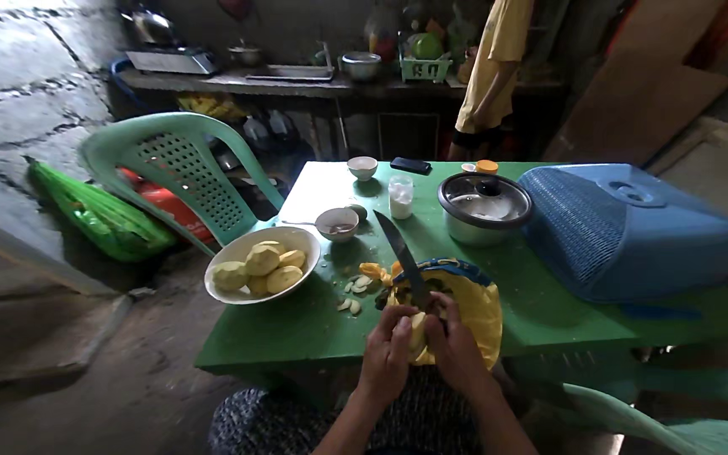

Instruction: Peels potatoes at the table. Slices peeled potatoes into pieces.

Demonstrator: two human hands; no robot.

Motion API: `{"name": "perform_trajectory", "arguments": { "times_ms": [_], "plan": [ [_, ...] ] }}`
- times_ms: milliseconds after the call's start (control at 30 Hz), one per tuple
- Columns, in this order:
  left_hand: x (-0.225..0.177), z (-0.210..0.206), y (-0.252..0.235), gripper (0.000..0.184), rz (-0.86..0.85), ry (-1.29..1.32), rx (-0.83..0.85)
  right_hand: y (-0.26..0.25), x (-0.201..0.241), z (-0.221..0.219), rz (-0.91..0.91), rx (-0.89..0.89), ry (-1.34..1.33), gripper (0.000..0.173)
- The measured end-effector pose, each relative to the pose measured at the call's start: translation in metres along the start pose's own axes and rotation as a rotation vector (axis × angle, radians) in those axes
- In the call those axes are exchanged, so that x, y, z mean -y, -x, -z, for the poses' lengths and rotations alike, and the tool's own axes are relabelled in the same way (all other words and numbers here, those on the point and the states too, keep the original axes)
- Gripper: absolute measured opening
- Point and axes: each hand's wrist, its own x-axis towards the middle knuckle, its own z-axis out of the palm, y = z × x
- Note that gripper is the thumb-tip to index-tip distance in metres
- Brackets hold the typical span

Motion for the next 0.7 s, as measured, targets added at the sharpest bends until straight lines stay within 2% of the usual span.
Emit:
{"name": "perform_trajectory", "arguments": {
  "times_ms": [67, 167, 267, 400, 500, 633, 700],
  "plan": [
    [-0.001, 0.002, -0.004, 0.041, 0.094, 0.142, -0.014, -0.001, 0.001, 0.004, -0.022, 0.003, -0.037, 0.068],
    [-0.003, 0.013, -0.014, 0.045, 0.279, 0.365, -0.121, 0.000, -0.002, 0.006, -0.045, 0.000, -0.080, 0.072],
    [-0.001, 0.035, -0.018, 0.043, 0.262, 0.382, -0.187, 0.002, -0.005, 0.004, -0.058, -0.013, -0.075, 0.075],
    [0.003, 0.071, -0.021, 0.041, 0.157, 0.269, -0.315, 0.004, -0.009, 0.001, -0.003, -0.073, -0.077, 0.078],
    [0.005, 0.099, -0.020, 0.047, 0.083, 0.135, -0.420, 0.005, -0.013, 0.001, 0.032, -0.102, -0.053, 0.082],
    [0.008, 0.135, -0.025, 0.057, 0.072, -0.149, -0.533, 0.007, -0.013, 0.003, 0.012, -0.099, 0.011, 0.083],
    [0.011, 0.150, -0.035, 0.058, 0.080, -0.281, -0.539, 0.007, -0.010, 0.004, -0.004, -0.081, 0.042, 0.084]
  ]
}}
